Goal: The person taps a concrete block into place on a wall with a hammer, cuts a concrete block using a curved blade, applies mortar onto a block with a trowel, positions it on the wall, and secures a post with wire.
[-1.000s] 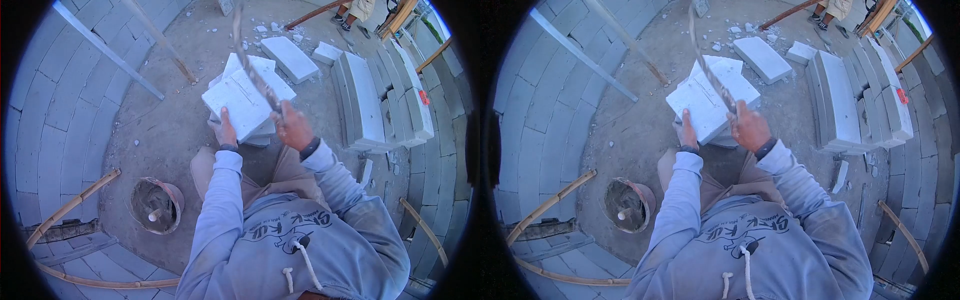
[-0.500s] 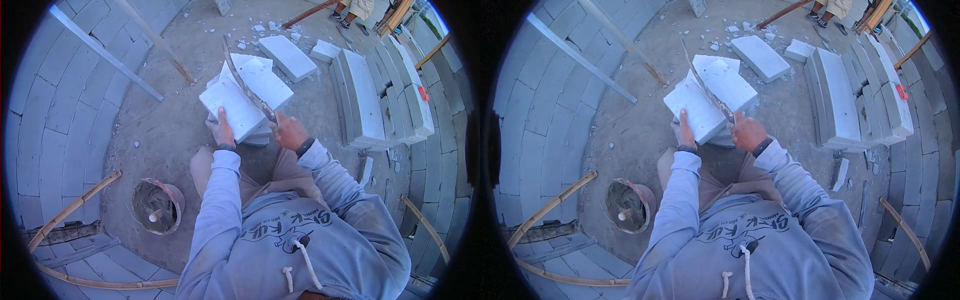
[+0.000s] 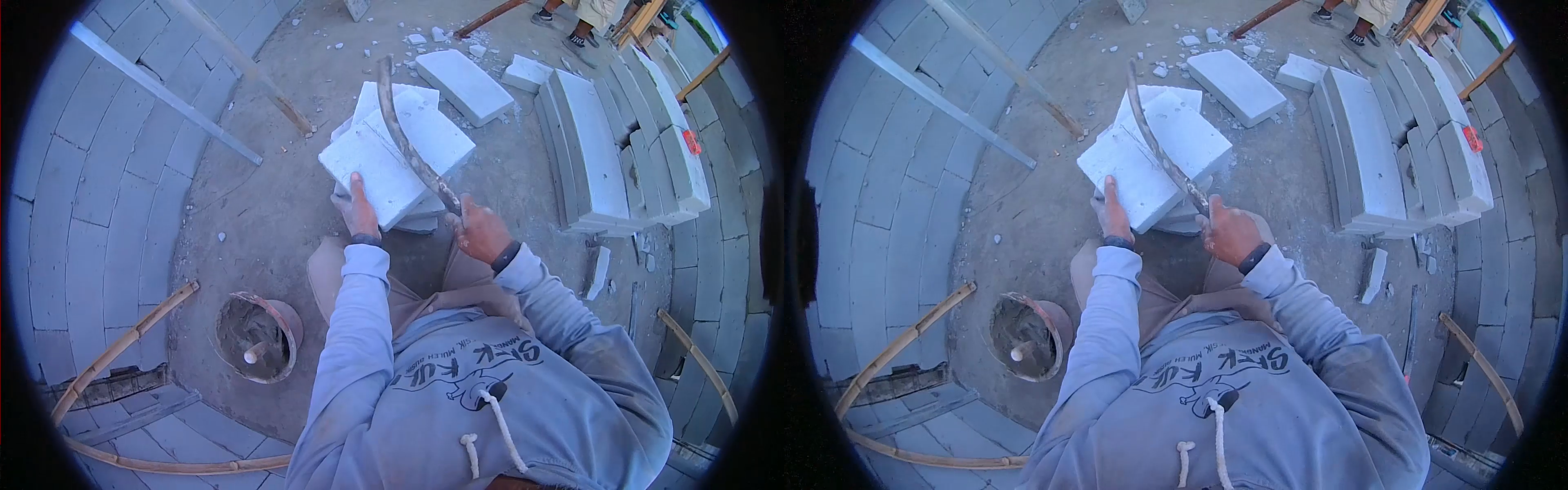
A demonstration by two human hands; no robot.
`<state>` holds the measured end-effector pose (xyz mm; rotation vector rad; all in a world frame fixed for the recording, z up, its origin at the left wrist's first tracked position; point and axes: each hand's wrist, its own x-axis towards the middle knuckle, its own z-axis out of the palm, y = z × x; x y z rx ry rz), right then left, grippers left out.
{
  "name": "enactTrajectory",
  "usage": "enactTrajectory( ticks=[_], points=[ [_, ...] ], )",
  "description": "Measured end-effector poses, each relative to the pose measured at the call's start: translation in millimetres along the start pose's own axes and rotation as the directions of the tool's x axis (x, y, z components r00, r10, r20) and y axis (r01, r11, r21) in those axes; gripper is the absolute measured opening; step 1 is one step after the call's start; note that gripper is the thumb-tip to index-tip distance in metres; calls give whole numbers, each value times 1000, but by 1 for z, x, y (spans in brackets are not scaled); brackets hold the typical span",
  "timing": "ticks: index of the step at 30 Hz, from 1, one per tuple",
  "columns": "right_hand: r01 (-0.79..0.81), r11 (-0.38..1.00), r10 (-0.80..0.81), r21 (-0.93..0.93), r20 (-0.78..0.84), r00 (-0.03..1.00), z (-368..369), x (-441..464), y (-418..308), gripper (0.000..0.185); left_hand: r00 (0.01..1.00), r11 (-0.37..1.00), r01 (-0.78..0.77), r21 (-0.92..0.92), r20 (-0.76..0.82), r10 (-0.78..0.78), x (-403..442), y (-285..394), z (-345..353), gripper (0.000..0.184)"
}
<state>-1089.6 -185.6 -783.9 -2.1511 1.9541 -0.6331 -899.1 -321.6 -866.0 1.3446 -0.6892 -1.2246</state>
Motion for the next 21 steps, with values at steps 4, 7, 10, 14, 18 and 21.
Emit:
enactTrajectory(
  ticks=[4, 7, 10, 14, 18, 21],
  points=[
    [-123, 992, 124, -18, 124, 985, -2, 3, -11, 31, 1000, 1000, 10, 9, -12, -10, 2, 0, -2, 91],
    [-149, 989, 148, -8, 126, 981, -8, 5, -14, 31, 998, 997, 12, -71, 61, -7, 10, -7, -2, 92],
    [-202, 979, 196, 34, 134, 971, -17, 5, -21, 31, 998, 998, 45, -45, 35, -44, 6, 2, -1, 93],
    [-48, 989, 54, 141, -42, 998, 4, 3, -3, 30, 997, 997, 72, 36, -19, -72, 14, 17, 0, 94],
    [-115, 974, 140, 194, -117, 983, -9, 3, -7, 32, 972, 991, 103, 82, 202, -118, 28, 51, -11, 87],
    [-65, 953, 137, 297, -228, 964, -13, 6, 0, 34, 952, 995, 90, 50, 288, -101, 38, 66, -8, 77]
  ],
)
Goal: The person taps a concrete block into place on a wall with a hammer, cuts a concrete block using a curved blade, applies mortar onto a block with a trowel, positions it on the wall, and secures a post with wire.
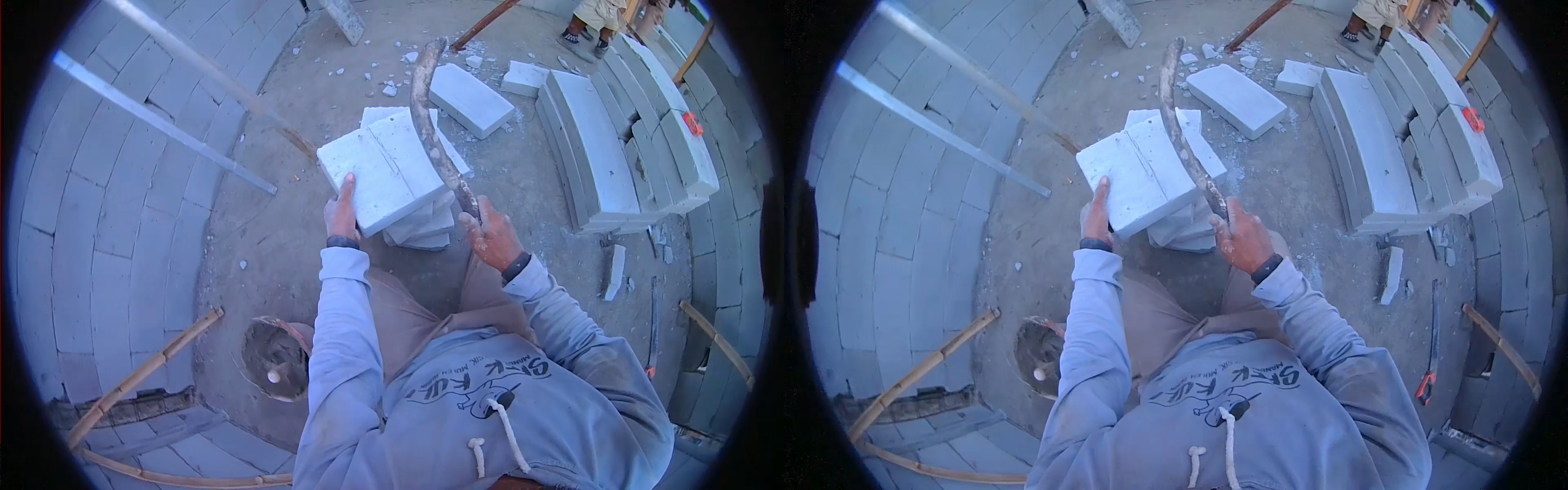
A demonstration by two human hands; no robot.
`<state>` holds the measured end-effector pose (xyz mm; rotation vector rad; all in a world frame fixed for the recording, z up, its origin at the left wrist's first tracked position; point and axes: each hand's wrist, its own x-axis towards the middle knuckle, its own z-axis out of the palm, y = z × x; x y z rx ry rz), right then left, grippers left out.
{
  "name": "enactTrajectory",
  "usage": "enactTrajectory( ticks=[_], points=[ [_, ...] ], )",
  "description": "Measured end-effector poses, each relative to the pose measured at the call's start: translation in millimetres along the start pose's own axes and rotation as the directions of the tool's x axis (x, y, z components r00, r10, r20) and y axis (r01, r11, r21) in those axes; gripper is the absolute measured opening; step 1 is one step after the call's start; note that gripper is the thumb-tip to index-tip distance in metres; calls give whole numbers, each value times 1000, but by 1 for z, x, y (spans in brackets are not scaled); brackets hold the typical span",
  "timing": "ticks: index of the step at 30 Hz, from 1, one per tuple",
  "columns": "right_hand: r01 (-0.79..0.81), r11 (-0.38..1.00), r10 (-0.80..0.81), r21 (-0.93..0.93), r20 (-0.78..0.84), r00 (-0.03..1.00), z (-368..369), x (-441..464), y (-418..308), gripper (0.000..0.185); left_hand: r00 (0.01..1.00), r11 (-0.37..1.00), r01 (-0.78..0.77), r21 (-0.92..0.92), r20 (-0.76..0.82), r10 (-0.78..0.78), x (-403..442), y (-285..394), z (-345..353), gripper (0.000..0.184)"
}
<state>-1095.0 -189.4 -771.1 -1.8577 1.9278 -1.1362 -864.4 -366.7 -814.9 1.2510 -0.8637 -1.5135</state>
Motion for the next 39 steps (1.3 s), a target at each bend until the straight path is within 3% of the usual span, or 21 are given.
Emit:
enactTrajectory(
  ticks=[5, 6, 8, 11, 14, 17, 20, 23, 26, 29, 30, 33, 34, 37, 39],
  points=[
    [-68, 998, 68, 2, -128, 989, 5, -9, 13, 34, 993, 992, -111, 64, 58, 107, 13, 8, 3, 72],
    [-187, 972, 205, 143, -128, 970, 6, -7, 14, 34, 986, 984, -149, 96, 83, 141, 16, 10, 5, 73],
    [-408, 815, 472, 410, -63, 879, 8, -12, 12, 34, 973, 964, -211, 163, 132, 190, 13, 16, 6, 74],
    [-418, 623, 565, 661, -12, 825, 5, -2, 23, 35, 869, 852, -480, 210, 251, 427, -2, 38, 28, 69],
    [-572, 429, 656, 700, 194, 729, -11, 15, 35, 36, 738, 707, -658, 259, 410, 536, -7, 57, 45, 71],
    [-450, 648, 522, 615, 72, 850, -21, 35, 31, 37, 700, 723, -678, 134, 417, 579, 0, 76, 46, 75],
    [-394, 691, 460, 606, 52, 887, -12, 66, 35, 38, 722, 755, -651, 81, 375, 582, 14, 85, 32, 81],
    [-408, 763, 423, 501, 90, 902, 9, 85, 50, 36, 774, 810, -574, 121, 404, 488, 24, 65, 4, 92],
    [-225, 906, 248, 358, -21, 968, 29, 66, 71, 34, 809, 861, -504, 71, 389, 441, 22, 24, -29, 105],
    [-198, 929, 262, 313, -178, 949, 24, 48, 30, 33, 837, 896, -419, 147, 444, 318, 18, -3, -60, 113],
    [-233, 905, 299, 355, -145, 943, 16, 44, 14, 32, 838, 897, -421, 136, 438, 326, 16, -2, -59, 113],
    [-87, 966, 133, 245, -180, 975, -15, 45, -36, 32, 812, 859, -489, 150, 438, 386, 16, 12, -44, 115],
    [-20, 977, 63, 211, -199, 978, -26, 49, -55, 31, 798, 790, -560, 249, 419, 434, 13, 24, -37, 102],
    [138, 987, -119, 86, -198, 973, -42, 55, -92, 30, 784, 835, -526, 160, 472, 404, 16, 29, -30, 114],
    [206, 978, -206, -16, -143, 968, -42, 62, -99, 30, 797, 821, -538, 193, 432, 421, 17, 25, -31, 111]
  ],
)
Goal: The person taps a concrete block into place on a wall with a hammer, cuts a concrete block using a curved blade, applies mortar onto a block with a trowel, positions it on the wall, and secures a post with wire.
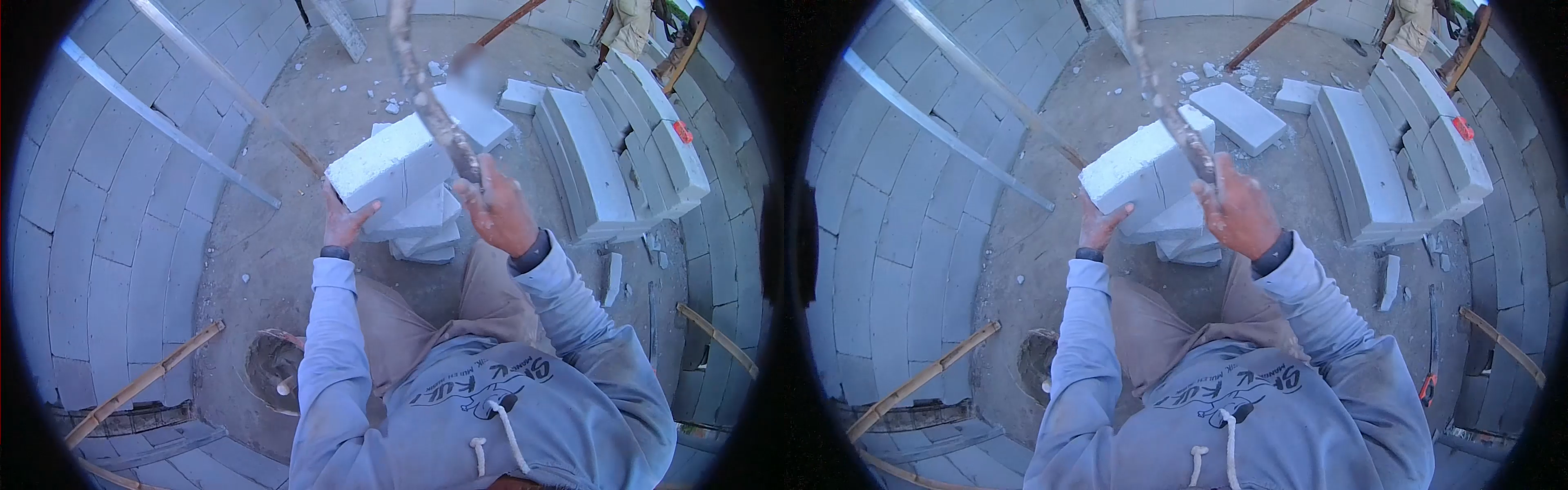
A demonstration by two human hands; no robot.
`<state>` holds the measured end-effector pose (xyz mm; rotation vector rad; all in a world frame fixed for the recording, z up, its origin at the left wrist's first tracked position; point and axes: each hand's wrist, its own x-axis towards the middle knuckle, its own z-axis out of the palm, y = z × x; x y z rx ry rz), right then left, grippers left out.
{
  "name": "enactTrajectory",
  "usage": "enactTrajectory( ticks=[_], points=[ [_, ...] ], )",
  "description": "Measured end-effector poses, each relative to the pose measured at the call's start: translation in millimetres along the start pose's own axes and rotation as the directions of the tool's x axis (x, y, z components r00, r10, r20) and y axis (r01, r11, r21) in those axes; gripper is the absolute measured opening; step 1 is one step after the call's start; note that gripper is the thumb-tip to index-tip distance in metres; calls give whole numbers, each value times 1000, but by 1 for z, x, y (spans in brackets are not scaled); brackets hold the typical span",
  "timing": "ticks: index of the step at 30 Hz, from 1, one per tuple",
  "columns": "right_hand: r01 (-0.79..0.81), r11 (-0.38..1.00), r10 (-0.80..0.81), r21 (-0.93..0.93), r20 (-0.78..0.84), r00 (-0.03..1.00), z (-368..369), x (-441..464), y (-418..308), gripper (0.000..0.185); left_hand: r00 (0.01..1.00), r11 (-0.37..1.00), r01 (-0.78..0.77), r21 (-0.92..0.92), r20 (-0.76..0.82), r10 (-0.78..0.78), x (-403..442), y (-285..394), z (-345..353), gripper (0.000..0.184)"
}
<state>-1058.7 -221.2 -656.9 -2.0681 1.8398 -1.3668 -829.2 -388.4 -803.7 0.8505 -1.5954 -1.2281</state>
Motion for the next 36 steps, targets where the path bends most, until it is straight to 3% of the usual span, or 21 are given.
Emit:
enactTrajectory(
  ticks=[3, 6, 12, 15, 17, 18, 19, 20, 22, 24, 26, 28, 29, 30, 31, 33, 34, 35, 36],
  points=[
    [-80, 990, 95, -113, 129, 987, 13, 6, -4, 28, 999, 999, 46, -24, 17, -46, 0, 1, -2, 108],
    [-31, 986, 75, -166, 269, 960, 32, 9, 14, 29, 1000, 999, 20, 28, 19, -20, 0, -7, -7, 103],
    [-42, 984, 97, -176, 320, 943, 29, 15, 17, 30, 999, 998, -7, 55, 39, 5, 3, -3, -6, 98],
    [45, 994, -20, -102, 234, 972, 14, 28, -4, 31, 999, 999, 0, 37, 38, -1, 0, 5, -5, 98],
    [222, 960, -207, -170, 102, 973, -19, 49, -28, 32, 999, 999, 2, 35, 40, -4, -1, 6, -6, 98],
    [297, 954, -295, 51, -35, 955, -35, 51, -6, 35, 999, 999, -2, 36, 42, 1, 2, 2, -7, 98],
    [496, 639, -706, -589, -191, 682, -69, 76, -46, 39, 999, 999, -3, 36, 45, 1, 2, -3, -6, 98],
    [451, 579, -761, -680, -250, 599, -96, 86, -60, 39, 999, 999, -5, 38, 44, 3, 1, -2, -5, 98],
    [372, 578, -757, -726, -308, 576, -136, 91, -63, 38, 999, 999, -13, 41, 36, 11, 0, 3, -6, 99],
    [332, 573, -740, -750, -298, 603, -142, 83, -57, 37, 999, 999, -29, 27, 40, 28, 4, -5, -6, 99],
    [334, 629, -632, -702, -211, 746, -102, 64, -35, 37, 999, 999, -28, 41, 25, 27, 4, -7, -8, 99],
    [172, 841, -162, -512, 65, 985, -19, 30, 12, 37, 1000, 997, -8, 77, 0, 8, 1, 4, -6, 99],
    [52, 895, 44, -443, 204, 978, 19, 6, 36, 37, 996, 989, -76, 129, 64, 68, -8, 3, -3, 99],
    [11, 921, 89, -388, 238, 967, 38, -15, 49, 37, 983, 972, -147, 185, 136, 123, -19, 5, -9, 100],
    [58, 936, 17, -348, 208, 978, 35, -13, 43, 37, 956, 930, -283, 234, 148, 253, 10, 12, -11, 100],
    [96, 958, -59, -269, 141, 988, 21, -4, 29, 37, 996, 986, -73, 150, 61, 65, -15, -3, -14, 101],
    [187, 948, -177, -258, 62, 982, 9, 9, 21, 37, 1000, 996, -26, 90, 7, 26, 1, -5, -9, 101],
    [293, 922, -306, -254, -14, 952, -1, 18, 10, 38, 1000, 989, -20, 148, -8, 21, 6, -2, -9, 101],
    [263, 943, -280, -204, -61, 958, -10, 24, -2, 38, 1000, 988, 18, 150, -2, -18, -2, -1, -13, 101]
  ],
)
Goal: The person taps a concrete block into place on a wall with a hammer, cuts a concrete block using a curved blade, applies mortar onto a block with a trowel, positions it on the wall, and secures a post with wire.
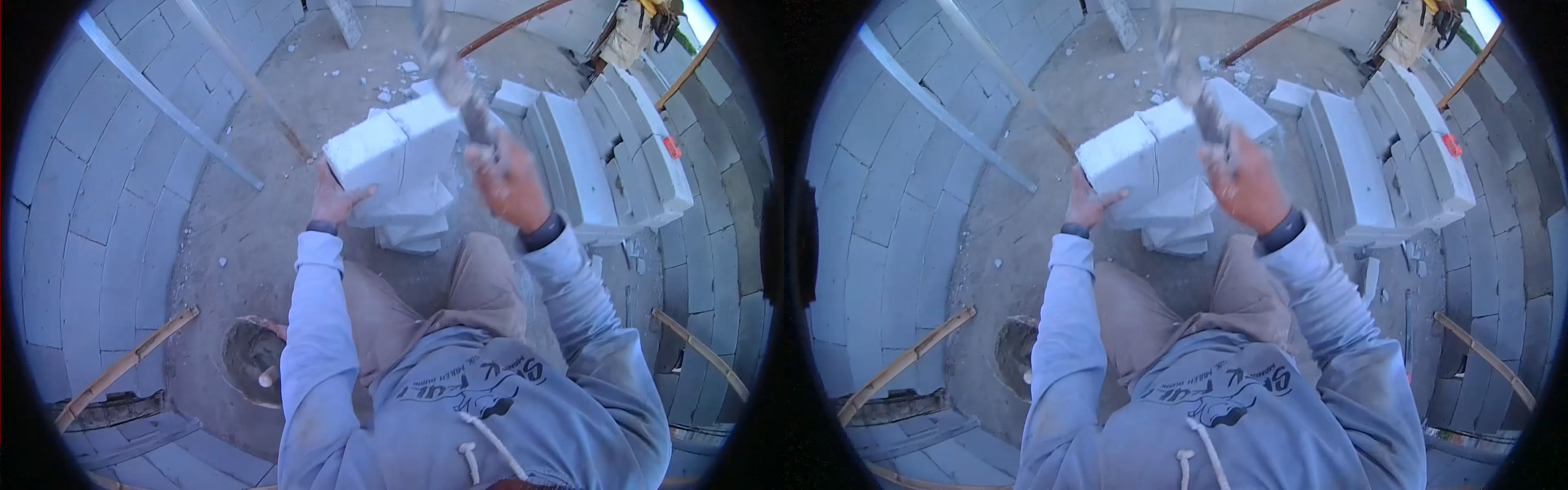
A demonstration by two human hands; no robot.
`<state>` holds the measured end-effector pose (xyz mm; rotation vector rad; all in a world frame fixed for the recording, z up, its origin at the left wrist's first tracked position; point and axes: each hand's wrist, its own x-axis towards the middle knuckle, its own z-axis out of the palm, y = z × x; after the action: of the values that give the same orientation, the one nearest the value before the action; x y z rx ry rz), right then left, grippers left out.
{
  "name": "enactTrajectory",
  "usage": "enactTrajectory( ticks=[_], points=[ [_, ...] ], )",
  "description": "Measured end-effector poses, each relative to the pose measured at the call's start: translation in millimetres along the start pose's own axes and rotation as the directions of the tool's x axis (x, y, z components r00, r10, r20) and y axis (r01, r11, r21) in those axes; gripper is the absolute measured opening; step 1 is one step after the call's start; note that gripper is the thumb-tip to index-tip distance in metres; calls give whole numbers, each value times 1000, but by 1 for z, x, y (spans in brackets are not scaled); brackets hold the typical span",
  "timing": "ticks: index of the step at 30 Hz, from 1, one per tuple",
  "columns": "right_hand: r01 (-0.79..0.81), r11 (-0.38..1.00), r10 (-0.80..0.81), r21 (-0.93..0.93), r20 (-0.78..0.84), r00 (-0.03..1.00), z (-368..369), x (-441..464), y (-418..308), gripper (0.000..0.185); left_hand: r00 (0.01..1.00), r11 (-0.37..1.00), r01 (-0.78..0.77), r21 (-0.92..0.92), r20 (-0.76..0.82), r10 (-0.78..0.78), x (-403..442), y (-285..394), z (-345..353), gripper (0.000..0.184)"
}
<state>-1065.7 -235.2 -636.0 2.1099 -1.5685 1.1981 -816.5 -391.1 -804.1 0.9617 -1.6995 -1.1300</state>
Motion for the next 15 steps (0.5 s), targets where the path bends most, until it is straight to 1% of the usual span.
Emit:
enactTrajectory(
  ticks=[1, 2, 3, 5, 6, 7, 8, 9, 11, 12, 14, 15],
  points=[
    [-223, 965, 218, 137, 52, 975, -12, 14, -13, 37, 1000, 1000, 16, -1, 4, -16, 5, 4, -2, 101],
    [-437, 863, 416, 253, 132, 900, -22, 24, -23, 36, 999, 999, 33, -4, 11, -33, 7, 8, -1, 101],
    [-406, 861, 399, 306, 89, 913, -30, 32, -29, 35, 999, 999, 48, 2, -1, -48, 4, 15, 2, 101],
    [-207, 887, 257, 412, -69, 964, -50, 42, -30, 30, 997, 998, 65, 10, -40, -65, -2, 27, 8, 101],
    [205, 920, -286, -333, -216, 934, -77, 46, 2, 29, 997, 997, 69, 37, -41, -68, -3, 27, 8, 101],
    [265, 826, -440, -498, -274, 855, -102, 56, 11, 29, 996, 995, 75, 62, -43, -72, -3, 25, 7, 100],
    [264, 774, -505, -576, -310, 805, -124, 65, 13, 28, 996, 992, 84, 89, -46, -81, -4, 22, 8, 100],
    [231, 781, -501, -580, -362, 786, -145, 79, 10, 27, 997, 997, 63, 41, -45, -61, -2, 15, 9, 99],
    [193, 756, -522, -625, -399, 754, -175, 94, 11, 26, 999, 998, 29, -61, -41, -32, -2, 4, 11, 98],
    [188, 743, -534, -643, -399, 745, -179, 96, 10, 25, 998, 999, 38, 9, -53, -37, -2, 2, 12, 98],
    [194, 732, -532, -653, -371, 761, -165, 85, 5, 24, 996, 986, 51, 159, -77, -39, -1, 3, 8, 97],
    [202, 764, -473, -613, -319, 821, -141, 72, 5, 23, 996, 989, 51, 141, -74, -41, -2, 6, 7, 96]
  ],
)
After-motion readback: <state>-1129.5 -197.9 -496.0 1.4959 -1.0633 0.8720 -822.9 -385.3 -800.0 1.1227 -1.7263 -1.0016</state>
